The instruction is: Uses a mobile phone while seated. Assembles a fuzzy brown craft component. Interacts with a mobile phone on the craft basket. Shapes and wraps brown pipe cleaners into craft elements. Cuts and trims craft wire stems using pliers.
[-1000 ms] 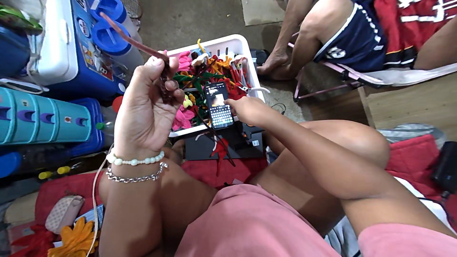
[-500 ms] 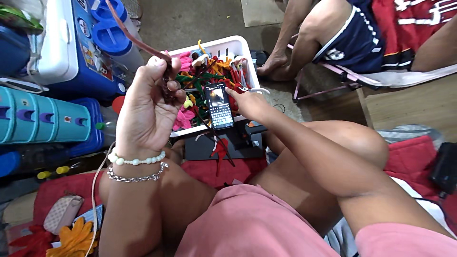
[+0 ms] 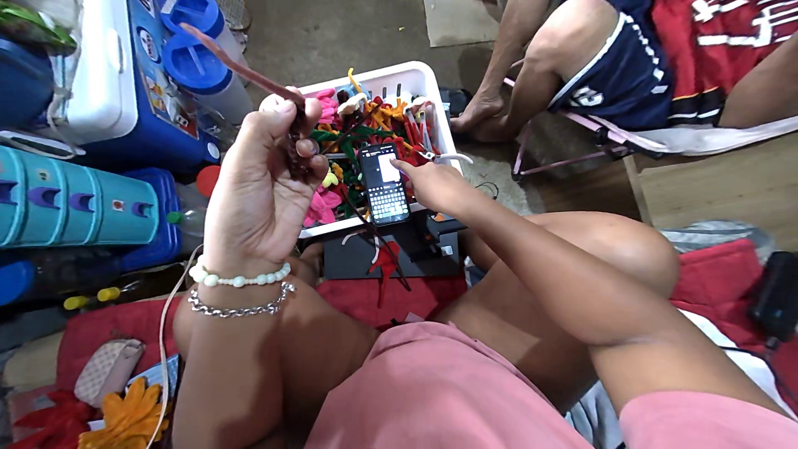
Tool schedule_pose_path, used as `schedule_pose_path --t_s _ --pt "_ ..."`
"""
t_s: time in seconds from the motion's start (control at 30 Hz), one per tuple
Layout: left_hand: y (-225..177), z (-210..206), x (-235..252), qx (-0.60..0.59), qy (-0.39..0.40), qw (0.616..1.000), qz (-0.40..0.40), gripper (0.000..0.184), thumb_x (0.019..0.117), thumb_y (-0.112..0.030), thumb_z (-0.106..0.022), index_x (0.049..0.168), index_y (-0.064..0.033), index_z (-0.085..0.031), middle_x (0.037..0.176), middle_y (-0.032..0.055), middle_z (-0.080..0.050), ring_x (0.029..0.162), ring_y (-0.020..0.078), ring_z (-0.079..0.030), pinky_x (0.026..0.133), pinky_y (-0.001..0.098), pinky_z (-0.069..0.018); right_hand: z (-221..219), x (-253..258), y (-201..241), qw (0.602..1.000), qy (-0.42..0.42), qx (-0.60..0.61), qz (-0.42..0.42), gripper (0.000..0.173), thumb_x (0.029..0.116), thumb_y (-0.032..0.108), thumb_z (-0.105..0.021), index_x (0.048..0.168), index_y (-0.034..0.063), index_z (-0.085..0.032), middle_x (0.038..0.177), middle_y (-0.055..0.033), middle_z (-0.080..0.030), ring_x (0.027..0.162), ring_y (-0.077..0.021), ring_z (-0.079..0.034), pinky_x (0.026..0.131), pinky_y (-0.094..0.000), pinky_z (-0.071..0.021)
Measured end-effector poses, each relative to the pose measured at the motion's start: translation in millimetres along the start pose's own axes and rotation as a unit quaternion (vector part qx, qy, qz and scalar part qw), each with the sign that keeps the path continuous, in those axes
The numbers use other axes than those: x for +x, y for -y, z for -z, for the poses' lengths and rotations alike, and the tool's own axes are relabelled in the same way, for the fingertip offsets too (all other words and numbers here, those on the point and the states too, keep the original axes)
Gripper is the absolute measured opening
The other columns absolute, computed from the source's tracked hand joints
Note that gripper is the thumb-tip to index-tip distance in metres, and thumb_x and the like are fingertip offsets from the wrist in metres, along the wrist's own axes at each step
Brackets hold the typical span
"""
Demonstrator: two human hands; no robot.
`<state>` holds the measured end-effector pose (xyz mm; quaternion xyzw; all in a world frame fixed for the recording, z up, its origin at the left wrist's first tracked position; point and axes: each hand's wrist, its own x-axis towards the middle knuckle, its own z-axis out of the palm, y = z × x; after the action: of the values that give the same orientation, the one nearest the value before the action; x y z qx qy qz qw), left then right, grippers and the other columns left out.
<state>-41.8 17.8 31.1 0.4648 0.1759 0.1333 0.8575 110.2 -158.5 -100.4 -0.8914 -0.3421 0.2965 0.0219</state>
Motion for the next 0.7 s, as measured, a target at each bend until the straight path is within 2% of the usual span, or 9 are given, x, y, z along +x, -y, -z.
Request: schedule_pose_path --t_s 0.1,0.17,0.27,0.33,0.47,0.7 --pt "1 0 0 0.001 0.003 1.000 -0.001 0.019 0.1079 -0.022 -0.045 0.103 -0.0177 -0.063 0.097 -0.0022 -0.069 0.078 0.0032 -0.065 0.072 0.0170 -0.0553 0 0 -1 1.000 0.001 -0.001 0.004 0.062 0.1059 0.012 -0.049 0.162 0.0308 -0.033 0.109 -0.0229 -0.072 0.101 -0.0462 -0.069 0.083 -0.0641 -0.0532" --pt "1 -1 0 0.000 0.001 1.000 0.001 0.019 0.1080 -0.022 -0.045 0.104 -0.0178 -0.063 0.097 -0.0022 -0.069 0.078 0.0031 -0.065 0.072 0.0170 -0.0554 0 -1 0 1.000 0.001 0.001 0.006 0.056 0.1065 0.012 -0.048 0.160 0.0282 -0.039 0.109 -0.0231 -0.072 0.102 -0.0464 -0.069 0.083 -0.0645 -0.0529" --pt "1 -1 0 0.002 -0.004 1.000 0.002 0.020 0.1078 -0.022 -0.045 0.103 -0.0174 -0.064 0.097 -0.0018 -0.069 0.078 0.0033 -0.065 0.071 0.0166 -0.0553 3 -5 2 1.000 0.006 0.003 0.015 0.047 0.1042 0.008 -0.050 0.149 0.0215 -0.054 0.111 -0.0214 -0.072 0.105 -0.0449 -0.069 0.085 -0.0645 -0.0529" --pt "0 0 0 0.005 -0.001 1.000 0.002 0.021 0.1081 -0.023 -0.044 0.103 -0.0172 -0.064 0.097 -0.0016 -0.068 0.078 0.0035 -0.064 0.071 0.0166 -0.0552 4 -9 4 1.000 0.016 -0.002 0.026 0.041 0.1036 0.007 -0.051 0.142 0.0184 -0.059 0.110 -0.0200 -0.072 0.105 -0.0437 -0.069 0.085 -0.0643 -0.0530" --pt "1 0 1 0.004 -0.002 1.000 0.003 0.019 0.1074 -0.021 -0.045 0.102 -0.0176 -0.063 0.094 -0.0026 -0.066 0.077 0.0034 -0.063 0.071 0.0167 -0.0547 4 -15 7 0.999 0.035 -0.009 0.033 0.043 0.1021 0.006 -0.054 0.142 0.0190 -0.059 0.111 -0.0184 -0.072 0.106 -0.0419 -0.069 0.085 -0.0635 -0.0532" --pt "0 -2 0 0.006 -0.007 1.000 0.009 0.020 0.1081 -0.022 -0.044 0.103 -0.0182 -0.063 0.095 -0.0029 -0.068 0.077 0.0030 -0.064 0.071 0.0164 -0.0552 5 -14 7 0.999 0.023 -0.002 0.030 0.045 0.1017 0.006 -0.054 0.144 0.0205 -0.059 0.113 -0.0172 -0.072 0.107 -0.0413 -0.069 0.085 -0.0634 -0.0536"
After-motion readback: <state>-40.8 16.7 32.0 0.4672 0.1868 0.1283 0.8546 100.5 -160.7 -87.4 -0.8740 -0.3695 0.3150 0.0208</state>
